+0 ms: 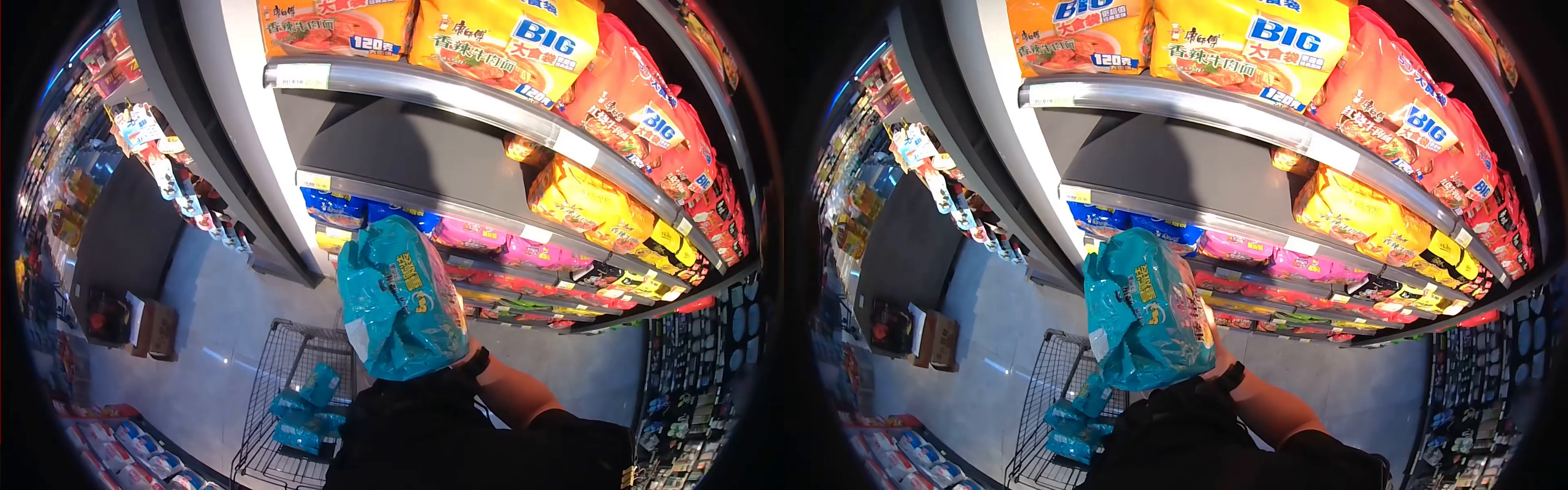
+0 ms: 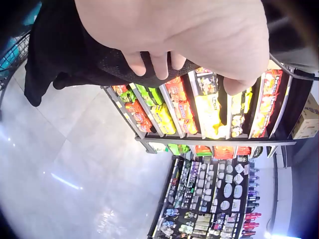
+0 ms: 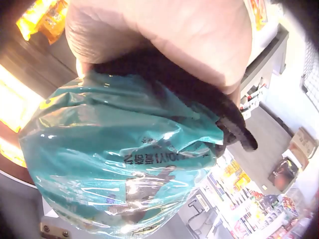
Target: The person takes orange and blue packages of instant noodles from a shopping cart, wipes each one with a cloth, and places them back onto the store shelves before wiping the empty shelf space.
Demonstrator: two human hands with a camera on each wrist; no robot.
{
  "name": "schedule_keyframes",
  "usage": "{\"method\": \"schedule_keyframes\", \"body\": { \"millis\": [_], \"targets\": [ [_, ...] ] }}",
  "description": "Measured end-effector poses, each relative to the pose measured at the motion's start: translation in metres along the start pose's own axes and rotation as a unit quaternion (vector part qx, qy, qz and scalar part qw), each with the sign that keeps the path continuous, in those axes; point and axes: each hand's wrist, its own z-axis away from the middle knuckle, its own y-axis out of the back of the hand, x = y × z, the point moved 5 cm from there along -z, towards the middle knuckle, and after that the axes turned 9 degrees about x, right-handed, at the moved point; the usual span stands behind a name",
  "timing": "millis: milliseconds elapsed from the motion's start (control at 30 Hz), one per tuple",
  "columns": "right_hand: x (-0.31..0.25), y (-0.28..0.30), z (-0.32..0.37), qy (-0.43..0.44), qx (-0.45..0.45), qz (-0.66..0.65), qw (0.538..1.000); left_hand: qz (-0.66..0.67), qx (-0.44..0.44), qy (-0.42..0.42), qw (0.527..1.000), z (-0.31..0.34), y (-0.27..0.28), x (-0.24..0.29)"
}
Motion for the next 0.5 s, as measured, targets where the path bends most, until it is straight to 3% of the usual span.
{"method": "schedule_keyframes", "body": {
  "millis": [67,233,500],
  "targets": [
    [0.000,-0.014,0.001,-0.010,0.002,-0.002,1.000,0.002,0.001,0.002,1.000,0.001,0.000,0.000],
    [-0.006,-0.024,0.006,0.087,-0.032,0.144,0.985,0.002,0.002,0.009,1.000,0.001,0.001,-0.001],
    [-0.008,-0.042,0.008,0.024,-0.062,0.005,0.998,-0.002,0.005,0.015,1.000,0.002,0.002,-0.002]
  ]
}}
